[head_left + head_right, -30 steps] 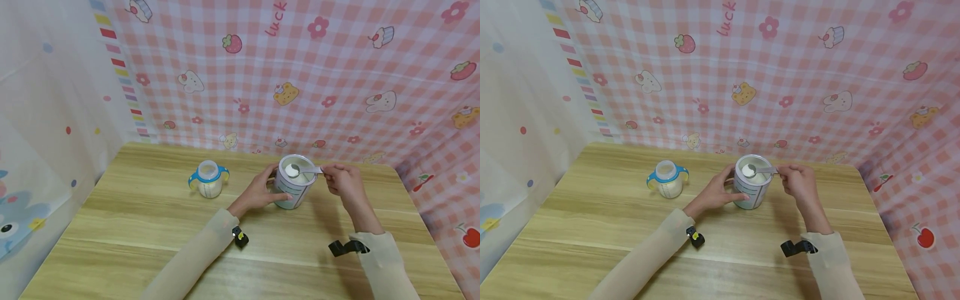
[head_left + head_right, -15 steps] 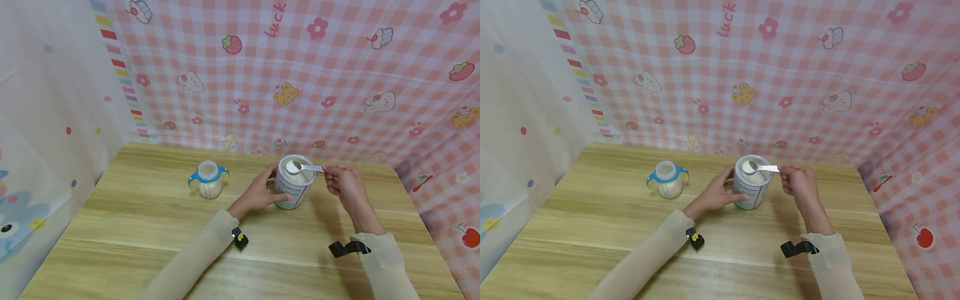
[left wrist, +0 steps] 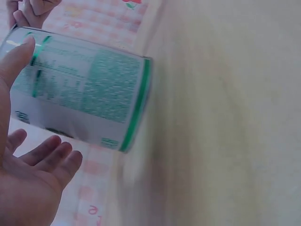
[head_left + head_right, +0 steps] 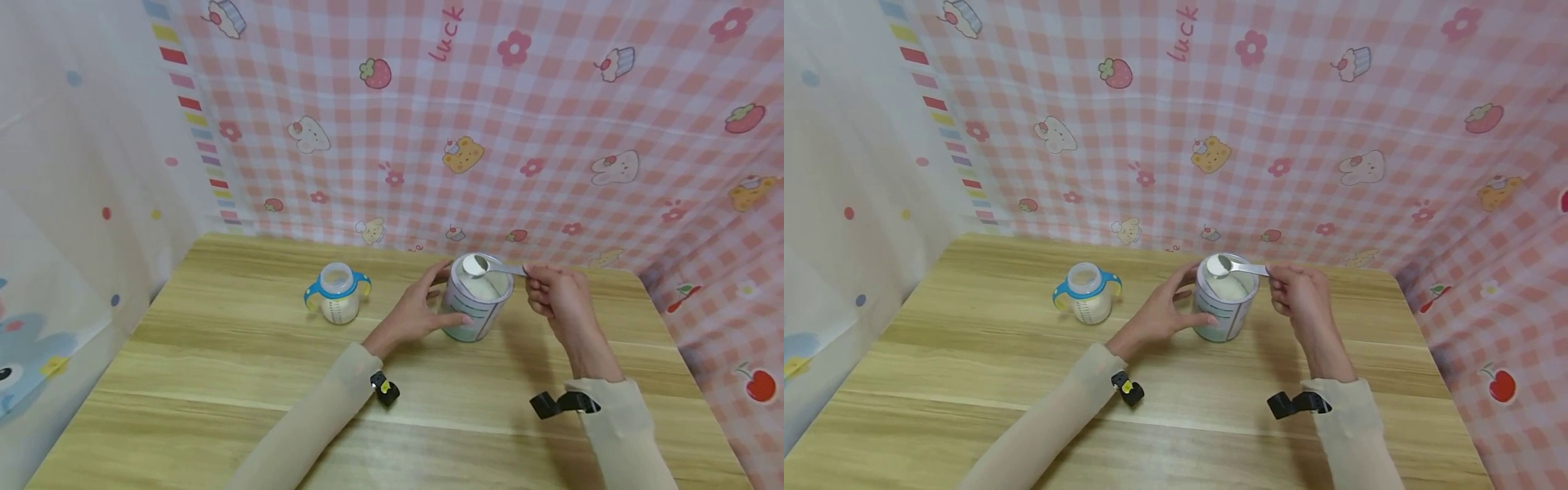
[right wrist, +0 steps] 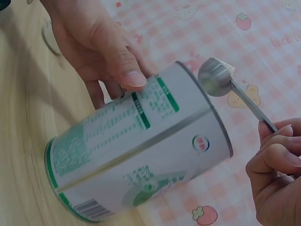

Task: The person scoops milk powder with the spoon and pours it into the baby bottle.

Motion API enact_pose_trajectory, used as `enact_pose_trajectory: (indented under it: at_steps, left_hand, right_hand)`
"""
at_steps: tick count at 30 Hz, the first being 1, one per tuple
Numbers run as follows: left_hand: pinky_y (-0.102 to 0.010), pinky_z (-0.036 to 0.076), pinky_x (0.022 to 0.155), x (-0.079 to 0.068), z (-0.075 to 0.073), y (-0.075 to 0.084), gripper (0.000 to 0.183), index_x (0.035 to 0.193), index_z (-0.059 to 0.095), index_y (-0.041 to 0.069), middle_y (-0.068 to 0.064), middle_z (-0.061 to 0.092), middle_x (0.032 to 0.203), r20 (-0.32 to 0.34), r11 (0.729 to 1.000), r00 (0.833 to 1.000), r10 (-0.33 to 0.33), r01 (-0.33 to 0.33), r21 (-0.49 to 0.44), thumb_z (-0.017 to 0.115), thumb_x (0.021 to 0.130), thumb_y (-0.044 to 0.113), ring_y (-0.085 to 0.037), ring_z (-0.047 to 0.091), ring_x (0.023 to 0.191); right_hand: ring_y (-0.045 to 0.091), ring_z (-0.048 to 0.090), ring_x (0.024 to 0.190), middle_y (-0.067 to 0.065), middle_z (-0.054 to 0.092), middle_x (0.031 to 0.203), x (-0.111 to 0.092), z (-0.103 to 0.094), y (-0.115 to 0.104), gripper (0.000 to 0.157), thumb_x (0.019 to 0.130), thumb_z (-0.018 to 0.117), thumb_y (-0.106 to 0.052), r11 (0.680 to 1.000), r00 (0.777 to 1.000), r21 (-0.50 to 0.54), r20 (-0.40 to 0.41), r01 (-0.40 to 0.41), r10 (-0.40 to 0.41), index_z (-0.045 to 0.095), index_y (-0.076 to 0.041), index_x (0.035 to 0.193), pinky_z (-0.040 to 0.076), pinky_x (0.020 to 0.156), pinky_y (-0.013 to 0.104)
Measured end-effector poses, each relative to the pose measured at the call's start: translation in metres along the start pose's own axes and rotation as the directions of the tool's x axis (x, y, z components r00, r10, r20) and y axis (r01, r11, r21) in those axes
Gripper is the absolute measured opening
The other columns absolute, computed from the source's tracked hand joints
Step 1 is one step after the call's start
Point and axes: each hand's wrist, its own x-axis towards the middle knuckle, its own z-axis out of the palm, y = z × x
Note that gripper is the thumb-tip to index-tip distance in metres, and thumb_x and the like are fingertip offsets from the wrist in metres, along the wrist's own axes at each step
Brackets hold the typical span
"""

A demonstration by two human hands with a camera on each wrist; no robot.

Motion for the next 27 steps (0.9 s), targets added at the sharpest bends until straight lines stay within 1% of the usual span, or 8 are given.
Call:
enact_pose_trajectory:
  at_steps: [3, 7, 9, 12, 16, 22, 24, 27]
  left_hand:
    - [-0.04, 0.041, 0.121, -0.001, -0.005, 0.005, 0.104, 0.161, 0.022, 0.039, 0.002, 0.045, 0.157, -0.007, 1.0, 1.0, 0.014, -0.014, 0.015, 0.089, 0.081, 0.037, -0.018, 0.041, 0.148]
    - [-0.039, 0.041, 0.121, -0.001, -0.013, 0.011, 0.105, 0.16, 0.02, 0.044, -0.003, 0.042, 0.161, -0.017, 0.998, 0.999, 0.05, -0.049, 0.027, 0.089, 0.081, 0.04, -0.018, 0.04, 0.149]
    - [-0.04, 0.042, 0.121, -0.002, -0.018, 0.014, 0.106, 0.16, 0.02, 0.045, -0.003, 0.041, 0.162, -0.028, 0.997, 0.997, 0.07, -0.069, 0.034, 0.089, 0.08, 0.042, -0.017, 0.039, 0.15]
    - [-0.041, 0.042, 0.12, -0.005, -0.027, 0.019, 0.107, 0.16, 0.02, 0.044, 0.0, 0.04, 0.162, -0.05, 0.994, 0.994, 0.097, -0.095, 0.048, 0.09, 0.078, 0.043, -0.017, 0.039, 0.15]
    - [-0.041, 0.043, 0.12, -0.01, -0.039, 0.026, 0.106, 0.16, 0.022, 0.042, 0.005, 0.039, 0.163, -0.084, 0.991, 0.99, 0.116, -0.11, 0.072, 0.09, 0.078, 0.039, -0.016, 0.038, 0.15]
    - [-0.043, 0.041, 0.122, -0.018, -0.056, 0.036, 0.107, 0.16, 0.021, 0.045, 0.005, 0.04, 0.162, -0.115, 0.989, 0.985, 0.129, -0.119, 0.085, 0.091, 0.078, 0.036, -0.017, 0.037, 0.151]
    - [-0.044, 0.04, 0.122, -0.02, -0.062, 0.038, 0.108, 0.16, 0.02, 0.045, 0.004, 0.039, 0.162, -0.121, 0.988, 0.983, 0.139, -0.13, 0.085, 0.09, 0.079, 0.034, -0.017, 0.036, 0.151]
    - [-0.043, 0.039, 0.123, -0.023, -0.069, 0.041, 0.107, 0.159, 0.021, 0.046, 0.005, 0.038, 0.163, -0.131, 0.985, 0.979, 0.157, -0.145, 0.093, 0.091, 0.079, 0.032, -0.015, 0.035, 0.152]
  right_hand:
    - [0.003, 0.034, 0.047, -0.004, 0.047, 0.061, 0.0, 0.005, -0.002, 0.033, 0.104, 0.06, -0.015, 1.0, 1.0, 0.018, 0.001, 0.004, -0.004, 0.062, -0.007, 0.072, 0.011, 0.051, 0.031]
    - [0.004, 0.033, 0.048, -0.004, 0.046, 0.062, -0.001, 0.012, -0.006, 0.031, 0.104, 0.06, -0.013, 0.999, 1.0, 0.034, 0.0, 0.001, -0.001, 0.062, -0.007, 0.073, 0.011, 0.052, 0.031]
    - [0.004, 0.034, 0.048, -0.004, 0.045, 0.062, -0.001, 0.015, -0.006, 0.031, 0.104, 0.06, -0.013, 0.999, 1.0, 0.039, -0.003, -0.001, 0.001, 0.063, -0.006, 0.074, 0.012, 0.051, 0.03]
    - [0.004, 0.035, 0.048, -0.004, 0.045, 0.062, 0.0, 0.02, -0.007, 0.029, 0.104, 0.059, -0.011, 0.999, 1.0, 0.044, -0.006, -0.003, 0.003, 0.064, -0.005, 0.076, 0.017, 0.045, 0.024]
    - [0.003, 0.036, 0.049, -0.004, 0.047, 0.063, 0.001, 0.026, -0.006, 0.026, 0.103, 0.058, -0.01, 0.999, 1.0, 0.045, -0.006, -0.003, 0.003, 0.065, -0.004, 0.079, 0.026, 0.041, 0.017]
    - [0.003, 0.036, 0.048, -0.003, 0.046, 0.062, 0.001, 0.033, -0.007, 0.026, 0.103, 0.059, -0.01, 0.998, 1.0, 0.066, 0.004, 0.004, -0.005, 0.066, -0.004, 0.078, 0.018, 0.044, 0.02]
    - [0.004, 0.035, 0.048, -0.003, 0.046, 0.062, 0.001, 0.035, -0.008, 0.026, 0.103, 0.06, -0.01, 0.998, 1.0, 0.061, 0.001, 0.005, -0.005, 0.066, -0.005, 0.078, 0.018, 0.043, 0.02]
    - [0.004, 0.035, 0.048, -0.004, 0.047, 0.062, 0.001, 0.04, -0.009, 0.028, 0.103, 0.06, -0.012, 0.999, 1.0, 0.042, -0.003, 0.003, -0.003, 0.066, -0.006, 0.077, 0.023, 0.041, 0.018]
